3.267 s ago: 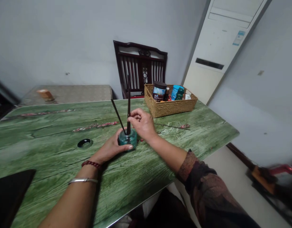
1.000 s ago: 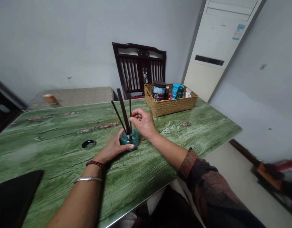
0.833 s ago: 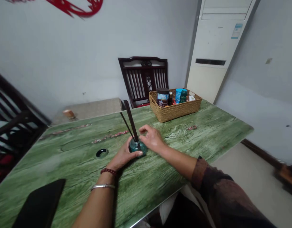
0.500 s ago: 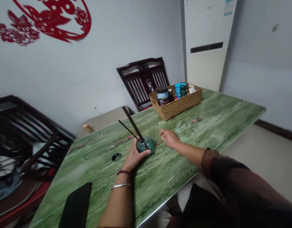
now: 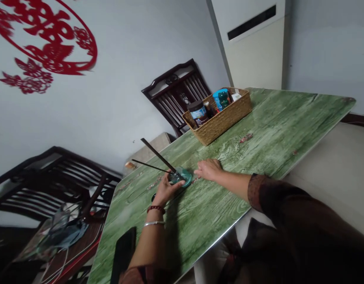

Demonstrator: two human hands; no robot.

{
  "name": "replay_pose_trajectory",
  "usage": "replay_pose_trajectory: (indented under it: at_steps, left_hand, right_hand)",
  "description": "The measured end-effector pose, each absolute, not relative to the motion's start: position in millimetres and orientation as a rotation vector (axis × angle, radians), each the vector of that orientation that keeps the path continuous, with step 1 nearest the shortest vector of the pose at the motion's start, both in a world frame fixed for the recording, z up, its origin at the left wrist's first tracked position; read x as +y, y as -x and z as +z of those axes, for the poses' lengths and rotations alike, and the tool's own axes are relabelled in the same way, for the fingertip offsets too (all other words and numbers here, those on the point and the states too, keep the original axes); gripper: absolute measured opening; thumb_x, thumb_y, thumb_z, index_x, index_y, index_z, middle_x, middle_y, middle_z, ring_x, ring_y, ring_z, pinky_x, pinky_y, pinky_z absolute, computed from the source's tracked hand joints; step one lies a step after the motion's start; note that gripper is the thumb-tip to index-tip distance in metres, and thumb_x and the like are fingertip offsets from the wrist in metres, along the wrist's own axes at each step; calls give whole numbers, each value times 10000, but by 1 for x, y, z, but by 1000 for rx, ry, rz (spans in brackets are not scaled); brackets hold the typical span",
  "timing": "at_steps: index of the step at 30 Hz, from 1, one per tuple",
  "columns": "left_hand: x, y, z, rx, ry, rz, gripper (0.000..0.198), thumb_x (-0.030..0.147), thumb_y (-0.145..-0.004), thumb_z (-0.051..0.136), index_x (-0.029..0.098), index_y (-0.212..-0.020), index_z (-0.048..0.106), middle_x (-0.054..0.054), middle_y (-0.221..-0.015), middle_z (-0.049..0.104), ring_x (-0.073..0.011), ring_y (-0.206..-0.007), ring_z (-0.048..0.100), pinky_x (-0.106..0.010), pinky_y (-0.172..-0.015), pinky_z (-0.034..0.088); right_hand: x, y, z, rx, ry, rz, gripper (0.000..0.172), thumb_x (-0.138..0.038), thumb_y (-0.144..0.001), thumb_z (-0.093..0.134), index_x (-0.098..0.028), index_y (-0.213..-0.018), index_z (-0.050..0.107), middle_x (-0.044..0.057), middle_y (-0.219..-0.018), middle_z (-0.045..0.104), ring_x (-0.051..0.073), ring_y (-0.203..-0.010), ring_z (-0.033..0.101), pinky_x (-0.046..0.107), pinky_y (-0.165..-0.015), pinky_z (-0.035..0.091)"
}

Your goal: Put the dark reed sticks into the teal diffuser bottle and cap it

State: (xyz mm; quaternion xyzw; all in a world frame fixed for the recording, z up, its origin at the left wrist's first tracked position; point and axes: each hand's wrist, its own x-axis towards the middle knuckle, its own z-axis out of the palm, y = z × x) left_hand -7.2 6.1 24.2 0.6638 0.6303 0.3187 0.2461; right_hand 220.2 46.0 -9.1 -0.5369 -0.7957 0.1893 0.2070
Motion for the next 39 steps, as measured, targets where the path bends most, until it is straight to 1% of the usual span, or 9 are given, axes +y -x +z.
replay_pose_trajectory:
  at_steps: [4, 13, 17, 21, 25, 27, 31, 34, 39]
  left_hand:
    - [38, 28, 27, 1789, -1780, 833, 744, 502, -600, 833, 179, -1207, 548, -112, -1088, 694, -274, -988, 669, -445, -907, 507]
    - [116, 58, 25, 1837, -1633, 909, 749, 499, -580, 832, 165, -1187, 549, -91, -1008, 675, -214, -835, 645, -381, -764, 536]
    - [132, 59, 21, 1854, -1531, 999, 784, 380, -555, 868, 186, -1235, 530, -94, -1088, 635, -172, -806, 614, -323, -707, 529]
    - [112, 54, 20, 1841, -1268, 1280, 917, 246, -526, 893, 226, -1347, 484, -32, -1021, 580, -99, -692, 576, -256, -627, 511]
    - [63, 40, 16, 1501, -866, 1625, 756, 328, -631, 869, 261, -1299, 521, 101, -706, 463, -37, -495, 440, -183, -513, 431]
    - [37, 30, 12, 1265, -727, 1691, 699, 303, -643, 876, 291, -1258, 544, 121, -654, 449, -21, -450, 385, -156, -468, 374]
    - [-1, 17, 10, 886, -645, 1675, 665, 127, -702, 826, 341, -1277, 570, 138, -578, 393, -2, -388, 307, -132, -424, 307]
    - [-11, 16, 22, 651, -662, 1696, 725, 29, -776, 717, 383, -1379, 526, 129, -559, 366, -7, -388, 340, -128, -437, 339]
    - [-12, 19, 41, 397, -741, 1717, 777, -8, -836, 604, 422, -1463, 442, 117, -561, 378, -14, -379, 352, -133, -447, 373]
  right_hand:
    - [49, -221, -13, -2215, 1445, 526, 186, -414, -886, 639, -252, -965, 683, 20, -920, 764, 199, -878, 701, 270, -736, 417]
    - [53, -217, -18, -2275, 1471, 486, 166, -388, -889, 619, -258, -984, 660, 26, -885, 762, 210, -839, 705, 279, -682, 385]
    - [57, -219, -16, -2300, 1473, 493, 174, -401, -903, 595, -264, -994, 651, 15, -914, 761, 197, -865, 699, 278, -706, 381]
    - [57, -220, -14, -2293, 1496, 503, 167, -397, -891, 612, -262, -983, 650, 4, -911, 755, 184, -858, 689, 270, -701, 364]
    - [56, -221, -14, -2210, 1488, 509, 211, -452, -853, 666, -255, -928, 656, -4, -861, 736, 172, -798, 659, 262, -662, 326]
    - [56, -220, -15, -2125, 1508, 541, 248, -484, -827, 692, -246, -892, 664, -9, -809, 711, 163, -749, 626, 257, -639, 305]
    - [61, -219, -12, -1935, 1458, 739, 106, -273, -785, 718, -210, -864, 689, -49, -636, 577, 117, -616, 496, 232, -596, 273]
    - [65, -216, 12, -1813, 1153, 1050, 302, -103, -736, 639, -188, -1017, 711, -113, -483, 360, 88, -497, 326, 217, -545, 242]
    - [62, -203, 82, -1478, 393, 1587, 666, -220, -754, 669, -250, -1404, 525, -149, -487, 296, 71, -453, 179, 207, -473, 213]
